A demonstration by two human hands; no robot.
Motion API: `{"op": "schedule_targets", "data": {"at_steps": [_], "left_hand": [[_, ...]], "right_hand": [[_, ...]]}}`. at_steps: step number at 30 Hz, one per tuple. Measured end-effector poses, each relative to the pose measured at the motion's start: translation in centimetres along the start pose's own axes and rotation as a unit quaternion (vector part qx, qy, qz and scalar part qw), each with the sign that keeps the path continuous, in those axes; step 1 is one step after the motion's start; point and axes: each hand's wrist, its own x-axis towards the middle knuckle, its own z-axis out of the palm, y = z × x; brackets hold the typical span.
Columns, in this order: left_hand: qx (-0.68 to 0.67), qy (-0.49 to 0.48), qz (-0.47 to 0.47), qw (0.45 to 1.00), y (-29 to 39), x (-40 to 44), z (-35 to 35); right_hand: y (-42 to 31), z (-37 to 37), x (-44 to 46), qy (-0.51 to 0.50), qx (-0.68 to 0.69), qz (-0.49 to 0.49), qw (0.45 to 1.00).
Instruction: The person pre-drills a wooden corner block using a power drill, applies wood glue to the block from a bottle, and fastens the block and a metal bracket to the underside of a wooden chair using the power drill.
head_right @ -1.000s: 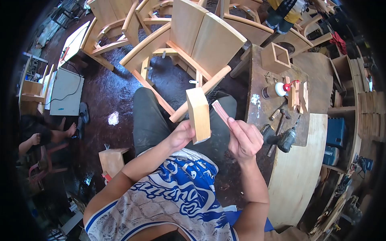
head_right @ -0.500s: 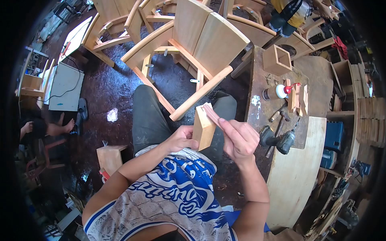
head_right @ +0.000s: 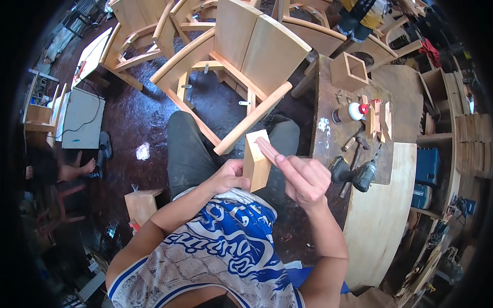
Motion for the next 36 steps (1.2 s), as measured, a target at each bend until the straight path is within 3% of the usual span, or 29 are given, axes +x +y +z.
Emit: {"op": "schedule_targets", "data": {"at_steps": [4,10,17,20,25,34,36], "left_hand": [[-0.010,0.007,0.006,1.000,0.3,-0.5,-0.3],[0.003,0.004,0.004,1.000,0.0,-0.3,-0.2],[0.011,0.039,0.029,0.999,0.4,0.0,-0.9],[0.010,0.033,0.025,0.999,0.3,-0.2,-0.9],[0.038,0.020,0.011,0.999,0.3,0.0,-0.4],[0.035,0.020,0.008,0.999,0.0,0.1,-0.7],[0.028,0.027,0.017,0.999,0.2,0.0,-0.9]], "right_hand": [[0.6,-0.5,-0.7,-0.025,-0.007,-0.014,1.000],[0.2,-0.8,-0.3,0.003,-0.013,0.038,0.999],[-1.7,-0.1,-0.4,-0.029,0.080,0.055,0.995],[-0.7,0.0,-0.4,0.053,0.026,0.071,0.996],[-0.9,0.8,-0.1,-0.022,0.027,0.040,0.999],[-0.1,1.2,-0.8,0.006,0.006,0.023,1.000],[-0.4,1.0,-1.7,-0.030,0.023,0.022,0.999]]}}
